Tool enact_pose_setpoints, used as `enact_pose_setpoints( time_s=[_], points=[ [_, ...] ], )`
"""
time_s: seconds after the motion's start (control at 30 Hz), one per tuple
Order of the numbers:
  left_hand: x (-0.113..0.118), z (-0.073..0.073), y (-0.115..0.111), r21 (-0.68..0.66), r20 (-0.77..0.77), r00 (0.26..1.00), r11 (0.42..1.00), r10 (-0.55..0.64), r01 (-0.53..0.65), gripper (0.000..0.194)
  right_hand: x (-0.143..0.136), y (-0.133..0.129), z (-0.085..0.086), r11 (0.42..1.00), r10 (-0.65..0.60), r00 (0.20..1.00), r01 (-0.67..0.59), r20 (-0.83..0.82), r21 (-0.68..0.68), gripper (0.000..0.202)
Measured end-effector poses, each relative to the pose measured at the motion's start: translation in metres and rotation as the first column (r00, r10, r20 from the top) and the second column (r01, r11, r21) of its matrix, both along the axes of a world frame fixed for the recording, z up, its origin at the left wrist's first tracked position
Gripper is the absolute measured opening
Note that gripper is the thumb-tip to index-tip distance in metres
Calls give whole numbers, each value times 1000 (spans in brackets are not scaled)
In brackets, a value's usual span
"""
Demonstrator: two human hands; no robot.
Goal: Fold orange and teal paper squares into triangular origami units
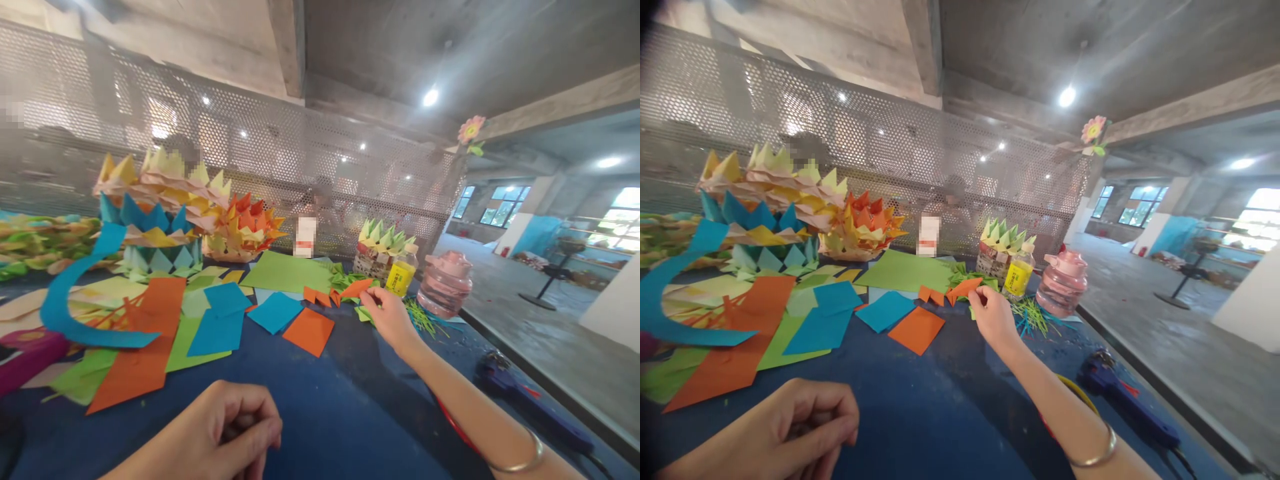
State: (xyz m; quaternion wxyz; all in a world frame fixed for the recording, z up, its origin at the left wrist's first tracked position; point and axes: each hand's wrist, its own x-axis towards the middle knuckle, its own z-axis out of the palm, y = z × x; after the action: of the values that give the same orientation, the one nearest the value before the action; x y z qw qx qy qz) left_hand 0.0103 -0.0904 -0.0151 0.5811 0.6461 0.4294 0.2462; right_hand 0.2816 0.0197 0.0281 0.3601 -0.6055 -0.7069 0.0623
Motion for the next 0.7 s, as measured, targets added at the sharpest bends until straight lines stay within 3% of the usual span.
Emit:
enact_pose_setpoints(
  time_s=[0.2, 0.33, 0.5, 0.7],
  points=[
    [-1, -1, 0, 8, -11, 1000, 1000, -11, 11, 30, 7, 4, -1, 994, -68, 976, 83, 208, -65, 22],
    [-2, -1, 0, 14, -16, 1000, 1000, -15, 16, 30, -13, -12, 1, 999, 38, 957, -25, 288, -47, 13],
    [-2, 1, -1, 26, -13, 1000, 999, -22, 22, 28, -42, -30, -4, 985, 162, 917, -128, 365, -117, 16],
    [-1, 4, -3, 18, 2, 1000, 1000, -25, 25, 27, -54, -16, -4, 965, 211, 871, -114, 445, -234, 54]
  ],
)
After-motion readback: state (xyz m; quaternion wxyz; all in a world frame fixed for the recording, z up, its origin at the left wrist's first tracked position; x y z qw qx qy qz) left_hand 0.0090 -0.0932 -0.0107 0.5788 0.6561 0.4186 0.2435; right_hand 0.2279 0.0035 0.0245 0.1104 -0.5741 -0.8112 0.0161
